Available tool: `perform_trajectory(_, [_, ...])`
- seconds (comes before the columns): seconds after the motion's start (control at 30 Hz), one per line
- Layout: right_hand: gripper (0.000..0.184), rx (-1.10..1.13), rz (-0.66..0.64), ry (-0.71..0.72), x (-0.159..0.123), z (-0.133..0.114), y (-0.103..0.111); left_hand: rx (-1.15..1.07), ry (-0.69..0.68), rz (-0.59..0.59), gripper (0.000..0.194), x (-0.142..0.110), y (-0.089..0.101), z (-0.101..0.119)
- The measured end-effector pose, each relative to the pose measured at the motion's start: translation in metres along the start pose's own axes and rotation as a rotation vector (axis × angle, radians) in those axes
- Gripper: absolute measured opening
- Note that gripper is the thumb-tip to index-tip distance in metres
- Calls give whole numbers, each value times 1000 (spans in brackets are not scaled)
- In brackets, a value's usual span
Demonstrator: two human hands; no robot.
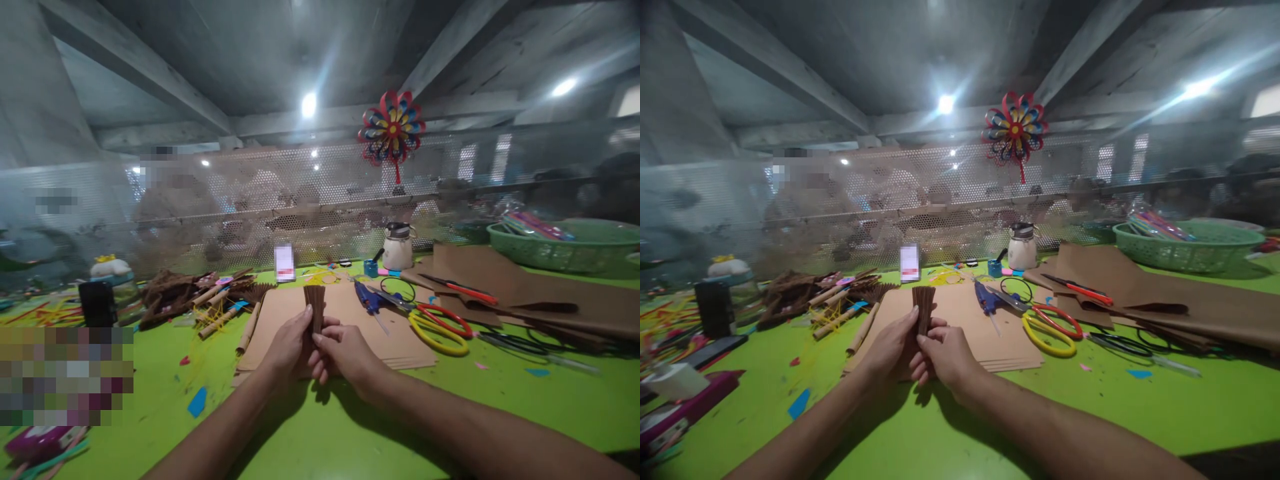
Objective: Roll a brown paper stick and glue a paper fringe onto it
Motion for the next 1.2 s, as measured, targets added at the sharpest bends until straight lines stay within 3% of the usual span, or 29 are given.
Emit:
perform_trajectory(0.3, [26, -384, -1, 47, -2, 4, 1, 182, 6, 19, 33, -3, 1, 2])
perform_trajectory(0.4, [23, -681, 36, 179, -6, -2, 3, 219, -7, 101, 26, -2, 7, 3])
perform_trajectory(0.53, [26, -1004, 205, 353, -11, -21, 13, 298, -88, 235, 19, -2, 15, 7])
perform_trajectory(0.67, [22, -1037, 498, 479, -8, -44, 34, 491, -132, 254, 27, -2, 15, 13])
perform_trajectory(0.7, [31, -1027, 518, 496, -5, -47, 39, 540, -115, 244, 28, -2, 13, 13])
perform_trajectory(0.8, [50, -889, 340, 386, 4, -45, 45, 634, -81, 225, 21, -2, 4, 14])
perform_trajectory(0.9, [46, -686, 143, 233, 9, -38, 45, 649, -102, 255, 20, -3, -1, 15])
perform_trajectory(1.03, [40, -572, 62, 252, 8, -38, 42, 671, -128, 264, 21, -3, 1, 15])
perform_trajectory(1.2, [33, -675, 83, 288, 7, -41, 43, 674, -80, 261, 19, -1, 5, 11])
Point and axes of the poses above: each hand's wrist, its own x-axis towards the middle knuckle, its own y-axis out of the back of the hand, z = x × y, the point moved 3 cm from there along x, towards the middle knuckle, and after that the axes turned 8 degrees about -z, right-handed, at the moved point
